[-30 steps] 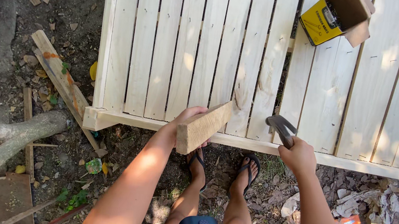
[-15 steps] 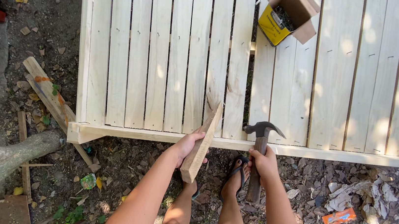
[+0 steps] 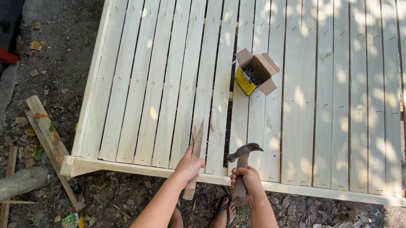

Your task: The person hammers nails into a slatted wooden frame lying on the ground, working around its edges with a claw hammer. They use a small wood block to press and align the slats between hammering, and reach into a cardboard box of nails on the frame.

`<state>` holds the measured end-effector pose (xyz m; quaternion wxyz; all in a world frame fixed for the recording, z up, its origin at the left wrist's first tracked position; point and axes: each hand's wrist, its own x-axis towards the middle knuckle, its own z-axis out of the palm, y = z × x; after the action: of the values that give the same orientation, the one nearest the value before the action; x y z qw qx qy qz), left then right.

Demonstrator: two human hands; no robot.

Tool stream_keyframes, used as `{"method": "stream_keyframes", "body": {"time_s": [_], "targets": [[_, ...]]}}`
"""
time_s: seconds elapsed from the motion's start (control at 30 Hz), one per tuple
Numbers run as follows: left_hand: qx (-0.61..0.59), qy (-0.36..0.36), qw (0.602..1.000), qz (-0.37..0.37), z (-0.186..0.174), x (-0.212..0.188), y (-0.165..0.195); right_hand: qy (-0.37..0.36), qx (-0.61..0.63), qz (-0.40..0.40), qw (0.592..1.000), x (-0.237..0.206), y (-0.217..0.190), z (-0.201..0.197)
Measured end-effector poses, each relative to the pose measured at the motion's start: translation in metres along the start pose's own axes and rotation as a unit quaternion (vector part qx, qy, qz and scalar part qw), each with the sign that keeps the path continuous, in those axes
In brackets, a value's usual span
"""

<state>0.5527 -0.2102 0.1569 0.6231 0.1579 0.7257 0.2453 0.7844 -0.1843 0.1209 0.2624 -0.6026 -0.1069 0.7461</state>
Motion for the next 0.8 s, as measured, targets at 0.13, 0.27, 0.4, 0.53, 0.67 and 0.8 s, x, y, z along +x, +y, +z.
{"method": "stream_keyframes", "body": {"time_s": [0.13,0.27,0.4,0.53,0.67,0.8], "targets": [[-0.02,-0.002,0.999,0.042,0.008,-0.035,0.046,-0.026,0.049,-0.022,0.998,-0.021,-0.037,0.014],[-0.019,0.003,0.999,0.048,0.006,-0.077,0.082,-0.043,0.063,-0.057,0.995,-0.055,-0.074,0.029],[-0.02,0.005,0.998,0.066,0.003,-0.109,0.098,-0.06,0.07,-0.083,0.992,-0.089,-0.094,0.038],[-0.06,-0.001,0.995,0.08,-0.001,-0.129,0.089,-0.066,0.077,-0.097,0.99,-0.113,-0.092,0.036],[-0.065,0.02,0.994,0.085,-0.008,-0.131,0.08,-0.109,0.12,-0.103,0.981,-0.123,-0.084,0.034],[-0.073,0.023,0.994,0.078,-0.013,-0.124,0.06,-0.098,0.215,-0.147,0.961,-0.13,-0.064,0.038]]}}
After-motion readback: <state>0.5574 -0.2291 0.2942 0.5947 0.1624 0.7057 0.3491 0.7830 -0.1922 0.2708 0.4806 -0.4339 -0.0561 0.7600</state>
